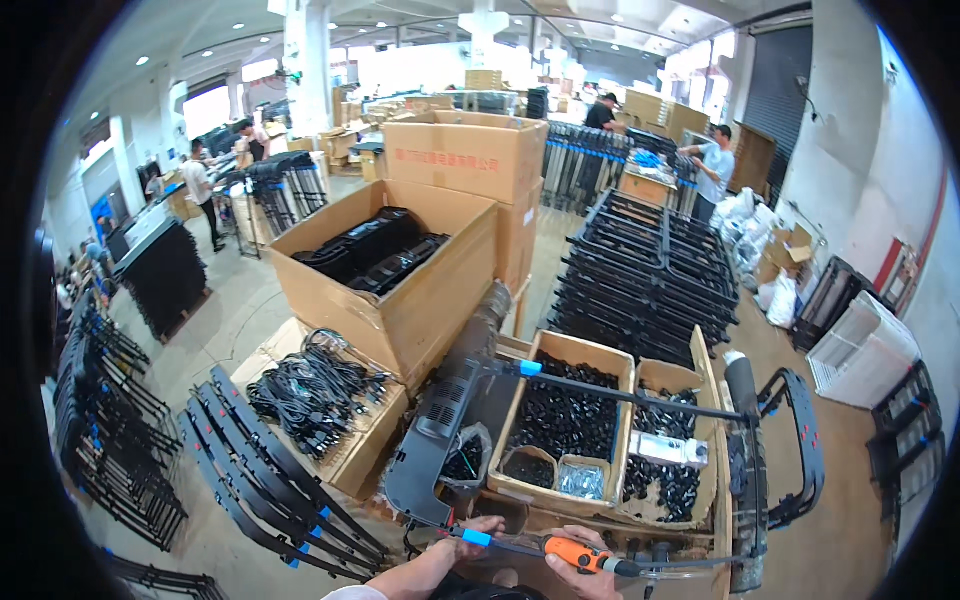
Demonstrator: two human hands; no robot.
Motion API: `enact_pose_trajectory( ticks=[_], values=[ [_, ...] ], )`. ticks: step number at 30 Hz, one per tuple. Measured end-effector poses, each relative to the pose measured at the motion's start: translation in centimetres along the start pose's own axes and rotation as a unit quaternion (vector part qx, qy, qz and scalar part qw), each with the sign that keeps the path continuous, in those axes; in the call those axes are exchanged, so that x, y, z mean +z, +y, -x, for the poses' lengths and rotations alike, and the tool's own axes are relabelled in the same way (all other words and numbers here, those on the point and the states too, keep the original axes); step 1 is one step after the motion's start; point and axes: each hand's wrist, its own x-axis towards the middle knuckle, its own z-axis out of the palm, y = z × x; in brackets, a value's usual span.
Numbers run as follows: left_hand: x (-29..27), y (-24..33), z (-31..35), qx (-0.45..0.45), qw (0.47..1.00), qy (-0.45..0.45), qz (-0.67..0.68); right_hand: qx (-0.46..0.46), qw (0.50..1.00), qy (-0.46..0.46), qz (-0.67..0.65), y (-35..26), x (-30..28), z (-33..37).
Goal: The person assembles a black electronic device by attaching a metal frame, securing it with a power drill, and connecting a power cord. They then attach a black plastic housing to the frame and fasten it using the drill. The task involves handling various components and tools in a workshop setting.
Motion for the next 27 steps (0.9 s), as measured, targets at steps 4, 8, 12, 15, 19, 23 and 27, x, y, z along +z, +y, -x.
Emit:
enact_pose_trajectory(
  ticks=[4, 8, 12, 15, 19, 23, 27],
  values=[
    [0.4, -1.0, 2.1, -0.041, 0.997, 0.014, -0.058, 0.006, 0.997, -0.048, 0.058, 1.0, -1.1, -1.9],
    [-2.2, -3.5, 4.2, -0.024, 1.000, 0.002, -0.016, -0.027, 0.997, -0.072, -0.005, 3.8, -0.3, -4.5],
    [-2.2, -4.1, 7.7, 0.003, 1.000, 0.022, 0.000, -0.003, 0.995, -0.094, -0.021, 4.3, 0.2, -6.2],
    [0.8, -3.2, 10.0, 0.014, 0.994, 0.111, 0.007, -0.026, 0.995, -0.094, -0.024, 4.5, -0.2, -7.2],
    [2.6, -1.0, 14.8, 0.046, 0.994, 0.092, 0.045, 0.008, 0.990, -0.096, -0.103, 3.0, 2.3, -7.8],
    [7.8, 3.3, 18.1, 0.089, 0.985, 0.105, 0.103, -0.023, 0.984, -0.117, -0.131, 3.3, 4.1, -8.8],
    [9.6, 6.3, 17.0, 0.131, 0.971, 0.097, 0.174, -0.037, 0.982, -0.149, -0.114, 3.4, 6.2, -9.6]
  ],
)
